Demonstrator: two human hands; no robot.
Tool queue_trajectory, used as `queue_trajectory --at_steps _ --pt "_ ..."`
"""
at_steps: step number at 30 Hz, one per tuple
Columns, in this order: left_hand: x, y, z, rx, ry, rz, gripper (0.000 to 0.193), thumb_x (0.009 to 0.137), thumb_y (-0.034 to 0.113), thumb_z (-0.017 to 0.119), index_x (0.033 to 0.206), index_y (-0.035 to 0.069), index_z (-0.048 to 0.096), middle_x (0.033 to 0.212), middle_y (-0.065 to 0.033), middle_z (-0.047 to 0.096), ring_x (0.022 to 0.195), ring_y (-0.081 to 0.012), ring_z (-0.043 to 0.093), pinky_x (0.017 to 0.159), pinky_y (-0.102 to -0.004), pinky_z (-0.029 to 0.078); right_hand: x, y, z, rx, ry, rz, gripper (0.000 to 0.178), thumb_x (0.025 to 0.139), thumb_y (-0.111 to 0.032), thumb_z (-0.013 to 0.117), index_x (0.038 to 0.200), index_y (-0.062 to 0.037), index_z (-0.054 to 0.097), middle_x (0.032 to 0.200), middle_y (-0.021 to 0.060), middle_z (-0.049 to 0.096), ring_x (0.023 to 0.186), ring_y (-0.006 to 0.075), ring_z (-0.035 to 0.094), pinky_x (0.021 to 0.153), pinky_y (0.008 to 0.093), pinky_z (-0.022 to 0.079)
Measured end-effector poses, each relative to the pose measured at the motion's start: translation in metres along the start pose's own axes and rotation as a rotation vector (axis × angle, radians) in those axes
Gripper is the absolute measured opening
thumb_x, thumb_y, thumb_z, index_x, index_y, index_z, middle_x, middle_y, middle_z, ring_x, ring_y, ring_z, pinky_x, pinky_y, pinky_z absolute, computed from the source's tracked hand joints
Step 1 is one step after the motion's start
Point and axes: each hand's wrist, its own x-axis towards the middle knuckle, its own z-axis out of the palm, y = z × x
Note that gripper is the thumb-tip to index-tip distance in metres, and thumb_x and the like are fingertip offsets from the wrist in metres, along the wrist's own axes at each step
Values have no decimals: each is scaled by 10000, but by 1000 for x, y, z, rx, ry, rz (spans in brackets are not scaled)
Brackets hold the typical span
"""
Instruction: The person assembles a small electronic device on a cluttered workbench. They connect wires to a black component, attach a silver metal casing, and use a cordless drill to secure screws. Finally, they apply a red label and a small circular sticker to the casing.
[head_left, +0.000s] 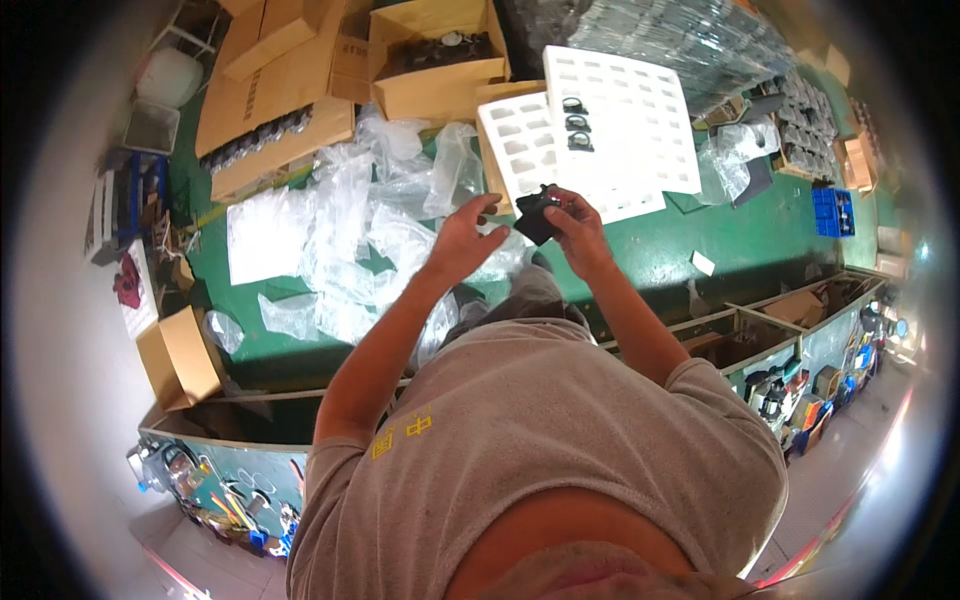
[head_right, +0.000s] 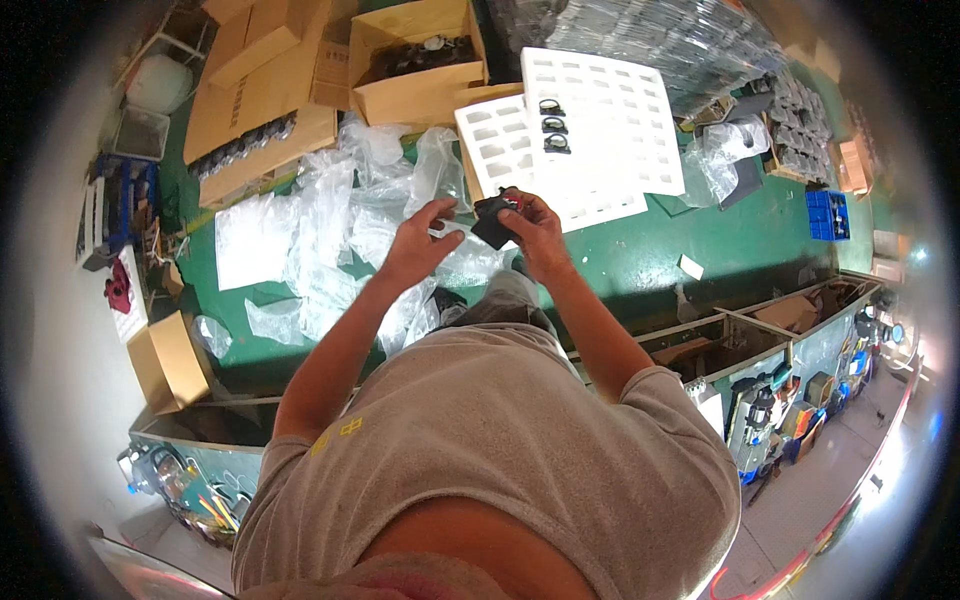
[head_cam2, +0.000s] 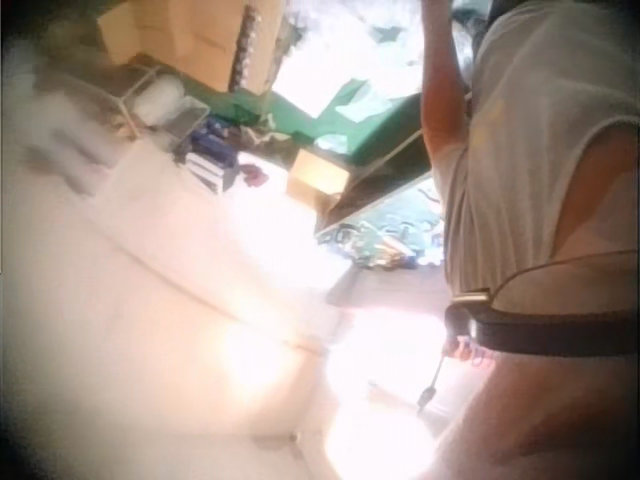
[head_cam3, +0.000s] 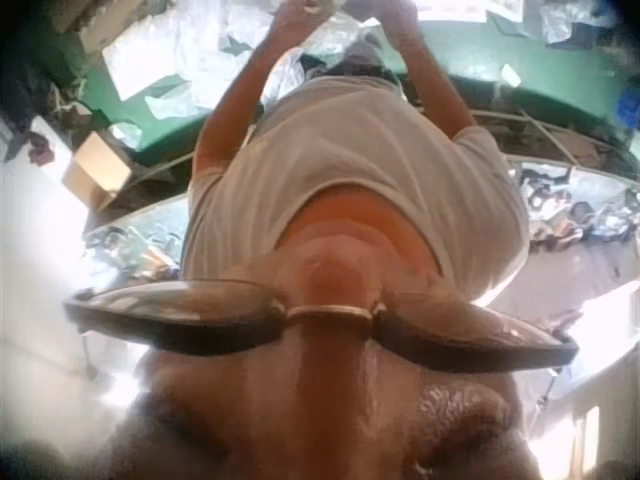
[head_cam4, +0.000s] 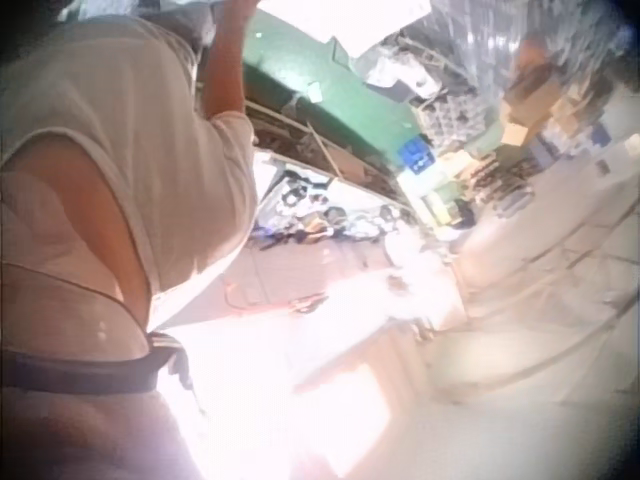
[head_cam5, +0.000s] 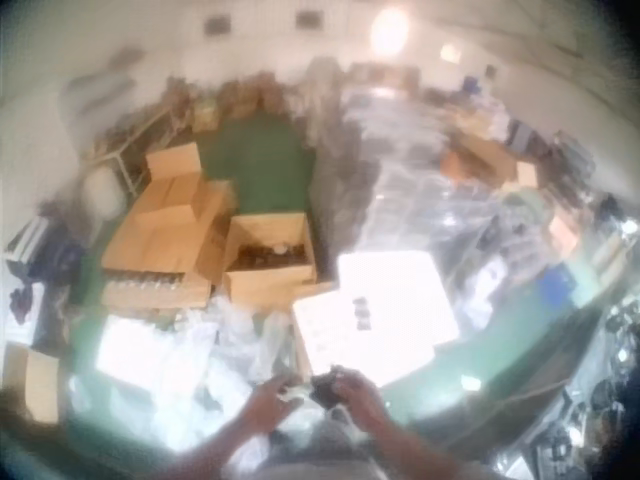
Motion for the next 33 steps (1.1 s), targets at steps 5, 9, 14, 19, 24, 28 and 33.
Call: queue_trajectory --at_steps 5,9,14,19,24,28,33 --pt "51 32 79 -320 12 36 435 992 96 620 1416 51 532 1265 -122 638 1135 -182 604 917 -330 528 -15 -56 -51 213 -58 37 382 897 -19 657 1273 -13 590 1164 108 680 1038 198 679 929 345 561" --pt "98 77 160 -582 -307 -48 334 1038 120 536 1346 -3 578 1227 -88 661 1127 -156 617 955 -314 522 -32 -111 -129 358 -69 67 420 884 -108 627 1295 -32 588 1189 110 664 1106 235 644 992 399 522" --pt "142 144 254 -507 -443 132 308 1035 195 616 1240 -35 614 1052 -73 691 944 -115 630 832 -280 523 -77 -181 -216 555 44 -40 523 857 -213 632 1345 -42 554 1099 93 652 1003 240 637 923 418 526" --pt "169 216 308 -355 -675 228 277 1020 222 653 1129 -33 648 916 -28 669 823 -82 596 747 -236 490 -127 -204 -270 621 235 -105 466 919 -429 670 1211 -70 617 919 38 628 822 197 602 723 354 507" --pt "181 237 345 -373 -819 176 253 1009 252 672 1011 -2 683 871 -2 652 749 -52 562 640 -220 486 -171 -215 -275 437 401 -229 326 928 -283 658 1157 -52 659 851 35 634 772 151 612 690 302 510" --pt "181 254 354 -350 -970 153 344 1011 321 667 1097 -11 676 846 -6 635 719 -60 557 679 -219 470 -194 -213 -275 449 356 -320 308 888 -160 644 1160 -17 668 874 32 645 804 128 617 743 276 508" --pt "172 264 336 -252 -1127 239 458 1050 373 583 1272 -24 642 909 -17 669 792 -59 567 740 -217 476 -206 -214 -263 398 324 -494 284 847 -69 611 1117 4 656 865 53 656 802 135 626 762 254 513"
